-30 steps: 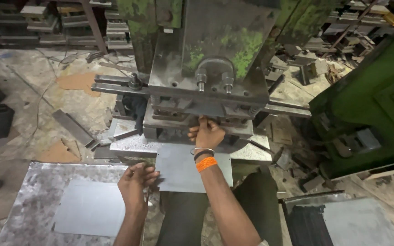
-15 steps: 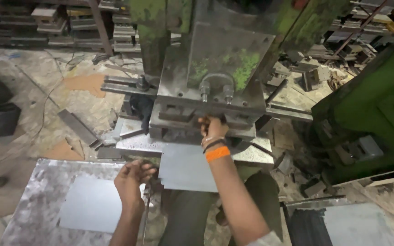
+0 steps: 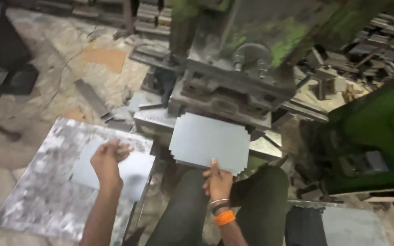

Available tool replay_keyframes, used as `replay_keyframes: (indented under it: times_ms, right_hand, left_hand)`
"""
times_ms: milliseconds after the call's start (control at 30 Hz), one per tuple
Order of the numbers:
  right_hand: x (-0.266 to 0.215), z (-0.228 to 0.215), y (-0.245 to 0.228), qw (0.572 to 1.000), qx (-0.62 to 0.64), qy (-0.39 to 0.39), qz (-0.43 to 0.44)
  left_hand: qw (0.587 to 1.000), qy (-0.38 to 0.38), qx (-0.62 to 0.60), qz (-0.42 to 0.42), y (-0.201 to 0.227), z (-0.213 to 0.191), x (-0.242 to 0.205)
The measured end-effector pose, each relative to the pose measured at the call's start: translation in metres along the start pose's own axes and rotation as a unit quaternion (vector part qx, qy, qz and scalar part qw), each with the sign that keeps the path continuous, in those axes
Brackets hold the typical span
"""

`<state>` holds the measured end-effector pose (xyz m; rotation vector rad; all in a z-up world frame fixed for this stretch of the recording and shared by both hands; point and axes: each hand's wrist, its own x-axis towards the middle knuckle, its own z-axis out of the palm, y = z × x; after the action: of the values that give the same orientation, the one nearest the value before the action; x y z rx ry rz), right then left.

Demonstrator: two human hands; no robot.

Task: Feeding metal sheets into a stamping machine to punch shapes.

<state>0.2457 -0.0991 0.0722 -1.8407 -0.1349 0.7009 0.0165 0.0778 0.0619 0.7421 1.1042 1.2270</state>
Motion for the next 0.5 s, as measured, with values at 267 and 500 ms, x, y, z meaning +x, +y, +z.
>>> replay_keyframes:
  times_ms: [267, 500]
  right_hand:
    - [-0.052, 0.040, -0.006, 0.983, -0.027, -0.167, 0.068]
    - [-0.026, 0.143, 0.130, 0.941, -0.060, -0.214, 0.253]
  left_hand:
    - [0.892, 0.153, 0.281, 0.319, 0.050, -0.041, 0.057]
    - [0.643, 0.005, 0.707, 0.293, -0.168, -0.073, -0.006]
